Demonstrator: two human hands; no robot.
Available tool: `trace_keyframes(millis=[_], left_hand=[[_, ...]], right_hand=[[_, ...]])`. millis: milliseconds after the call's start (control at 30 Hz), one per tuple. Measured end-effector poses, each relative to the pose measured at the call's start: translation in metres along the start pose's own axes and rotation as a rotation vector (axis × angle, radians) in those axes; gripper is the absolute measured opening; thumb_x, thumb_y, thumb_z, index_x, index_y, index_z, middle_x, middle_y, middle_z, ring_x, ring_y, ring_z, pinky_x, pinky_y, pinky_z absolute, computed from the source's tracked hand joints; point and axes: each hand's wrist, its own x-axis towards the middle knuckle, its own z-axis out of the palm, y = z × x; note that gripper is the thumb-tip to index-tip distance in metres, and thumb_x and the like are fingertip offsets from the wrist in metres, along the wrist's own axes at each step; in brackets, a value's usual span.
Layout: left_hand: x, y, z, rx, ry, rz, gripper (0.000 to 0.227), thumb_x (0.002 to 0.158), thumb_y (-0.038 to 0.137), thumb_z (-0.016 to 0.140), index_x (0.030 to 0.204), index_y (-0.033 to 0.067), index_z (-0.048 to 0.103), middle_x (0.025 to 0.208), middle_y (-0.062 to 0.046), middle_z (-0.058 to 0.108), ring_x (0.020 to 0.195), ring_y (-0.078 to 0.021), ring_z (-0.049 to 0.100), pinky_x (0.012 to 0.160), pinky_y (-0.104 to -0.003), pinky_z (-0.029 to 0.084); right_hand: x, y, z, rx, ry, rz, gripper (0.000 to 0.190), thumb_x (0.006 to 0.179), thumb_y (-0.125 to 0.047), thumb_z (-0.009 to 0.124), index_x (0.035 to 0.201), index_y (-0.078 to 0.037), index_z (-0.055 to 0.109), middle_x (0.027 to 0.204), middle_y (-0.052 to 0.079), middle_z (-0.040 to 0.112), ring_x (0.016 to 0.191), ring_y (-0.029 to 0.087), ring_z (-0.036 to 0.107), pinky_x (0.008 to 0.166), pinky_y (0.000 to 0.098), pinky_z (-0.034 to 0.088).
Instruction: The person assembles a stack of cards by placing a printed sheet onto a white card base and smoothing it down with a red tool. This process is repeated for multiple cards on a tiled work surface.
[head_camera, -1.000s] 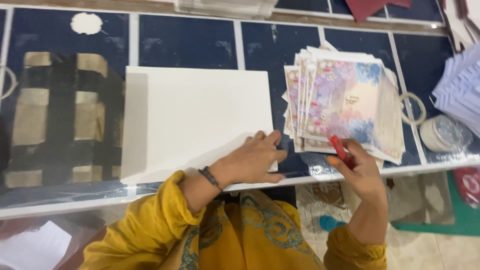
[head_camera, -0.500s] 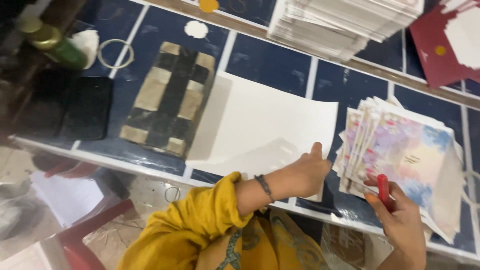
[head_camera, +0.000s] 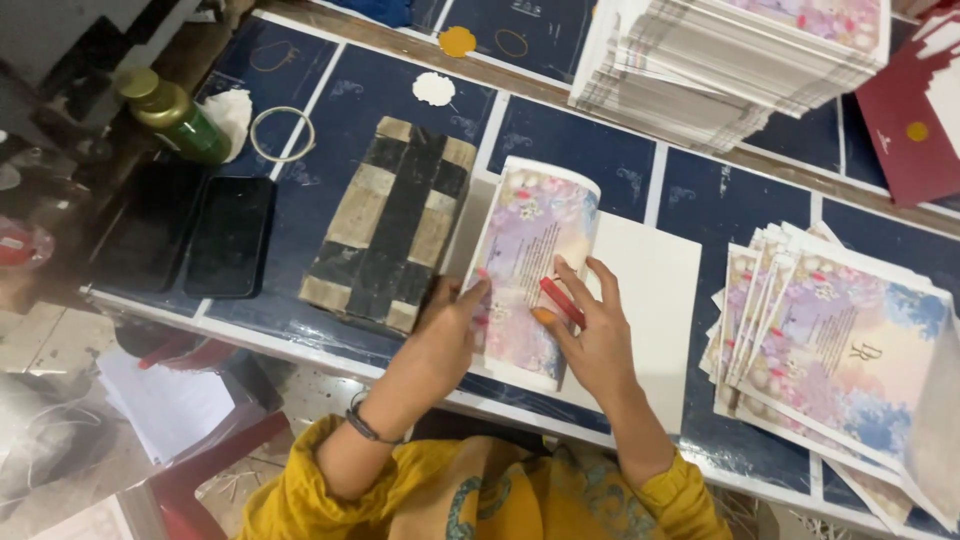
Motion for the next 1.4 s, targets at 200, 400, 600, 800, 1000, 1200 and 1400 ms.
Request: trace_keyframes(millis=[200,400,600,800,1000,1200,1400], left_hand=[[-0.007,0.013,0.017,0.265,0.088,0.116,0.067,0.074,-0.021,0.062,0.14,-0.0199,0.054,0.15,-0.053,0.034,0.138,-0.0617,0.041,0.113,-0.054,0.041],[0.037,-0.009,0.041,-0.149,0.148,0.21,0.062,0.082,-0.017,0.047,0.144,-0.0154,0.045,0.149,-0.042,0.042,0.141,-0.0567,0.041,0.119,-0.055,0.036],[0.063,-0.017,0.068,-0.605,0.25,0.208,0.057,0.088,-0.019,0.04,0.141,0.0002,0.053,0.126,-0.025,0.067,0.127,-0.0426,0.063,0.109,-0.047,0.052],[0.06,-0.021,0.082,-0.063,0.318,0.301,0.064,0.091,0.019,0.06,0.149,0.0006,0.039,0.139,-0.025,0.058,0.133,-0.0413,0.056,0.12,-0.056,0.034],[0.058,0.001,0.073,0.328,-0.03,0.145,0.054,0.108,0.036,0.045,0.161,0.0274,0.04,0.157,-0.018,0.042,0.146,-0.0383,0.043,0.123,-0.056,0.023],[0.057,-0.013,0.087,0.489,0.099,0.246,0.06,0.108,0.03,0.04,0.166,0.0221,0.028,0.173,-0.014,0.018,0.159,-0.0345,0.018,0.128,-0.055,0.01],[0.052,0.008,0.068,0.34,-0.017,0.152,0.069,0.099,0.008,0.053,0.164,0.0054,0.031,0.171,-0.024,0.022,0.158,-0.0406,0.02,0.125,-0.058,0.007]], right_hand=[[0.012,-0.027,0.018,-0.202,-0.131,0.086,0.063,0.093,-0.062,0.064,0.146,-0.028,0.061,0.161,0.021,0.031,0.115,0.055,0.064,0.095,0.063,0.055],[0.02,-0.041,0.025,-0.372,-0.204,0.195,0.059,0.087,-0.038,0.076,0.144,-0.035,0.063,0.162,0.017,0.03,0.114,0.051,0.068,0.093,0.0589,0.06],[0.022,-0.04,0.026,-0.405,-0.245,0.217,0.058,0.086,-0.031,0.077,0.143,-0.029,0.063,0.165,0.017,0.025,0.113,0.049,0.068,0.094,0.0615,0.058],[0.018,-0.024,-0.007,-0.379,-0.397,0.127,0.065,0.091,-0.025,0.065,0.153,-0.025,0.047,0.164,0.021,0.017,0.106,0.059,0.067,0.099,0.0653,0.056],[-0.024,0.016,-0.052,-0.422,-0.265,0.15,0.058,0.107,-0.021,0.046,0.164,-0.022,0.038,0.123,0.012,0.048,0.103,0.046,0.072,0.086,0.0548,0.062],[-0.034,-0.052,-0.045,-0.098,-0.621,0.974,0.059,0.102,-0.067,0.039,0.102,-0.011,0.058,0.086,0.002,0.046,0.071,0.015,0.042,0.061,0.0283,0.04],[-0.041,0.057,-0.016,-0.558,-0.27,-0.331,0.044,0.102,-0.033,0.049,0.145,-0.037,0.06,0.085,-0.001,0.049,0.075,0.03,0.059,0.045,0.0512,0.053]])
